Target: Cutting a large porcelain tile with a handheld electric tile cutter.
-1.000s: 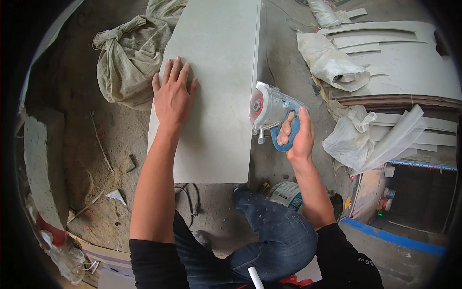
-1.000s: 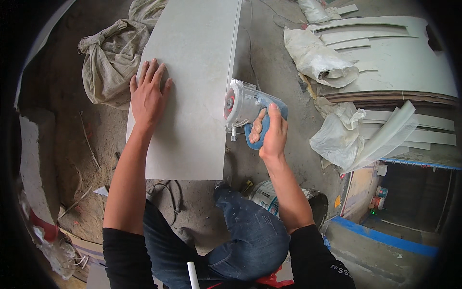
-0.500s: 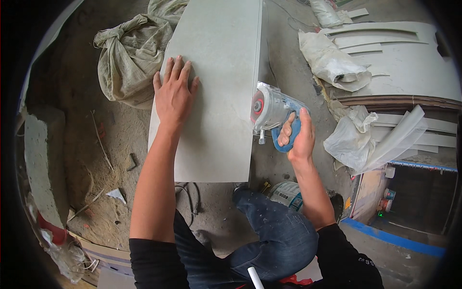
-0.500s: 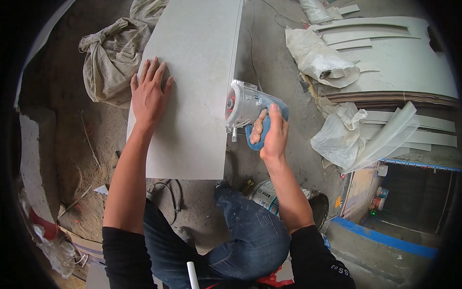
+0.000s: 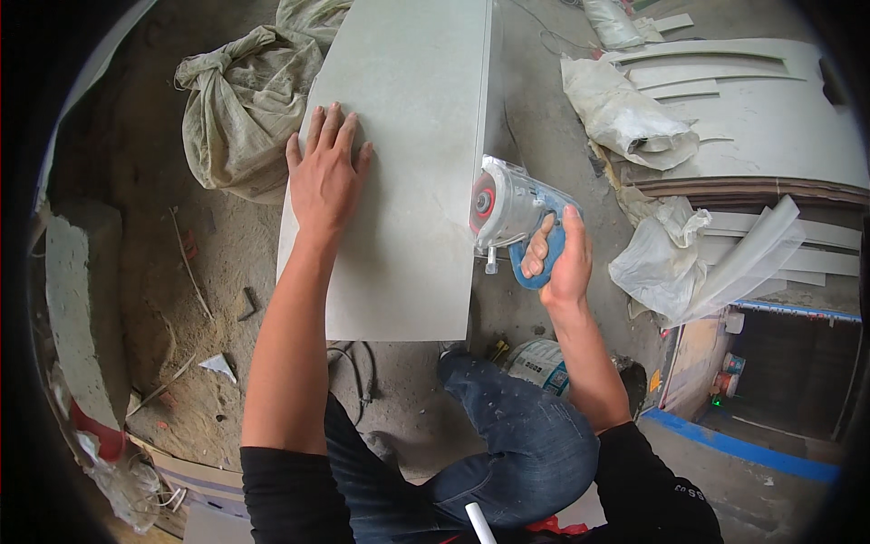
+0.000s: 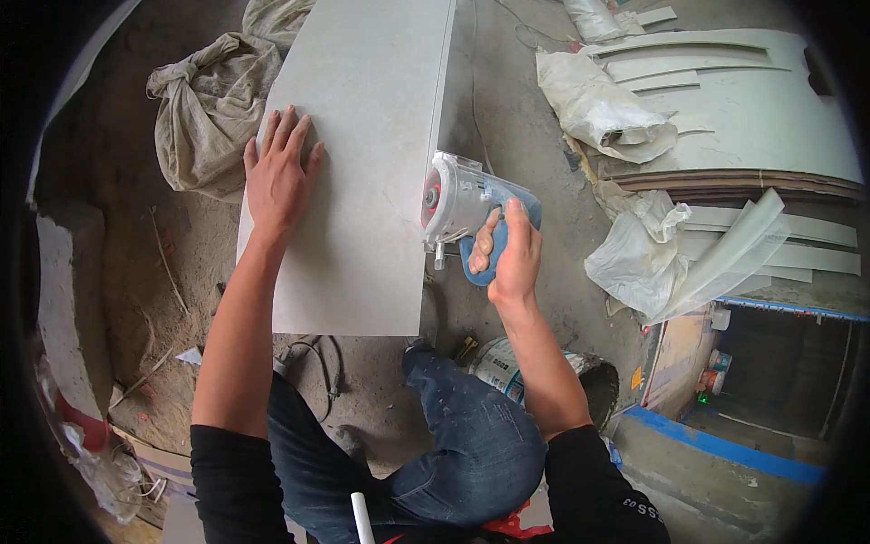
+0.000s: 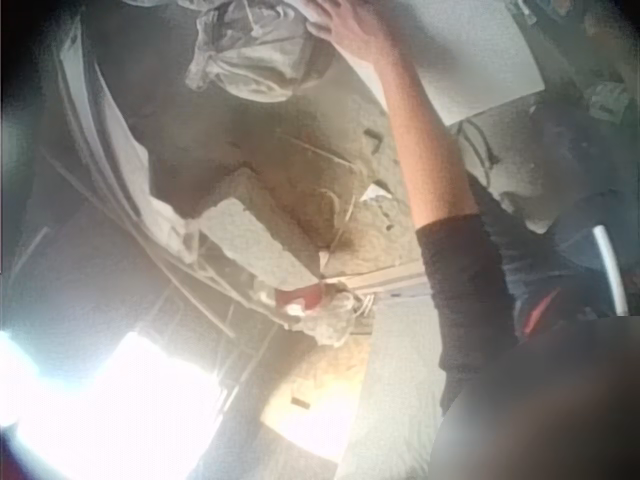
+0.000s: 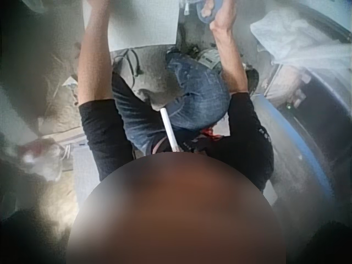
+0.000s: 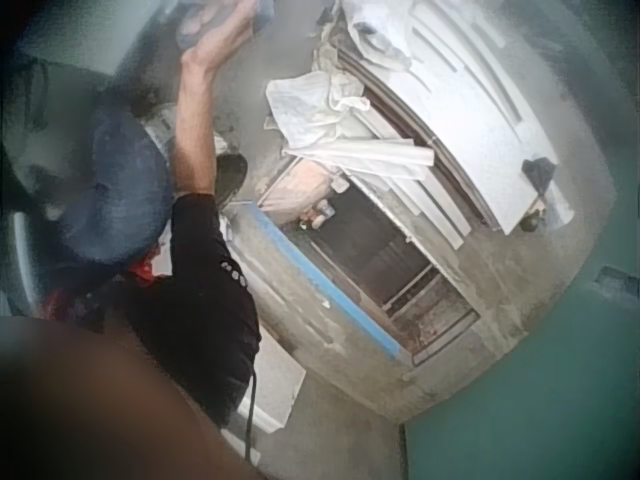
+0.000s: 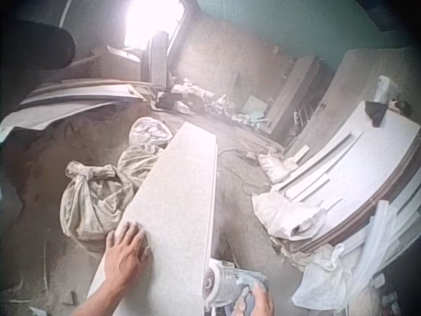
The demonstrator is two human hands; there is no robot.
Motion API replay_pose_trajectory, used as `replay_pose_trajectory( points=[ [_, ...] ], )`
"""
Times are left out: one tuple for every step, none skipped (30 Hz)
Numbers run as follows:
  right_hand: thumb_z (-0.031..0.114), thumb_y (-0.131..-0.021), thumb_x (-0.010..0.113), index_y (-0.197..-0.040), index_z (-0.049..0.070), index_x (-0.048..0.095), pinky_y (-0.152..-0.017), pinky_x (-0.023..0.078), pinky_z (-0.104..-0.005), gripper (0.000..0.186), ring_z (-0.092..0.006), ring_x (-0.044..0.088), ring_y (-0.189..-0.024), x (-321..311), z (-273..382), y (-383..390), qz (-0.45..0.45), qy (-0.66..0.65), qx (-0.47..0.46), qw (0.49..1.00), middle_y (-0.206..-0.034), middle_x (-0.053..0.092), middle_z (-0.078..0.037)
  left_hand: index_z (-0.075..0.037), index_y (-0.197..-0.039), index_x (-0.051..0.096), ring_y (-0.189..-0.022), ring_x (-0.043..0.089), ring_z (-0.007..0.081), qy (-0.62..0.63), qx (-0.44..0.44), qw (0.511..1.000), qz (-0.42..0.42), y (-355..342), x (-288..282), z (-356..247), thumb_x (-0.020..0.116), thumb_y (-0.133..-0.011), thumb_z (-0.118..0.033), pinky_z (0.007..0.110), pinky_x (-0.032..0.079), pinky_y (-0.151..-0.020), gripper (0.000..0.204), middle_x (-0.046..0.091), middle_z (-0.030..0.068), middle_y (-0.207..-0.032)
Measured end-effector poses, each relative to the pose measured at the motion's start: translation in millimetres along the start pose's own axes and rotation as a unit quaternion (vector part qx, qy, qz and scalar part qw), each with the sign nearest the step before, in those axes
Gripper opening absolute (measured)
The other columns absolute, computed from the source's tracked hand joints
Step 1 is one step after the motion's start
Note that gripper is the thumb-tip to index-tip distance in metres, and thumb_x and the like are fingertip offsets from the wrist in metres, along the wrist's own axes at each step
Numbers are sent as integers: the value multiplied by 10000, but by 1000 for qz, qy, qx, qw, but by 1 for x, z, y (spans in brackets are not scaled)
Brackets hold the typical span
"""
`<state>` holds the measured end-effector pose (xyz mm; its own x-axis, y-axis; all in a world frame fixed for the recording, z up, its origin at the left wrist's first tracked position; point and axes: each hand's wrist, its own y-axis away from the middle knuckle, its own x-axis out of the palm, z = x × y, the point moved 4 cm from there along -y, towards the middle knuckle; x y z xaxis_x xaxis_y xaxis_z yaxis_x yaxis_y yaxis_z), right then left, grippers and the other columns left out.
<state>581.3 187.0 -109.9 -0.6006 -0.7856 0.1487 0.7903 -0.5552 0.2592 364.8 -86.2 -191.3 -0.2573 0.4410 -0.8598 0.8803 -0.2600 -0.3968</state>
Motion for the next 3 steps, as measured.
replay_pose_trajectory(
  points=[
    [500, -1185, 507, -951, 87, 577, -462, 463, -339, 479, -157, 510, -492, -1, -1, 0, 1, -5, 3, 1000, -649, 528, -41, -176, -1615, 612, -1693, 343, 245, -1, 0, 1000, -1, 0, 0, 0, 596, -1134, -464, 592, 257, -1361, 561, 489, 45, -1770],
    [500, -1185, 507, -951, 87, 577, -462, 463, -339, 479, -157, 510, -492, -1, -1, 1, 0, -5, 3, 1000, -649, 528, -41, -177, -1616, 611, -1693, 342, 245, -3, -1, 1000, -3, 1, 0, 0, 593, -1136, -467, 592, 256, -1363, 561, 487, 44, -1771],
    [499, -1183, 512, -954, 86, 577, -463, 467, -344, 476, -160, 510, -491, 0, -1, 1, 3, -1, -1, 1000, -648, 527, -41, -177, -1616, 611, -1693, 342, 245, -2, 0, 1000, -3, 1, 0, 0, 593, -1136, -467, 592, 256, -1363, 561, 487, 44, -1771]
  ],
)
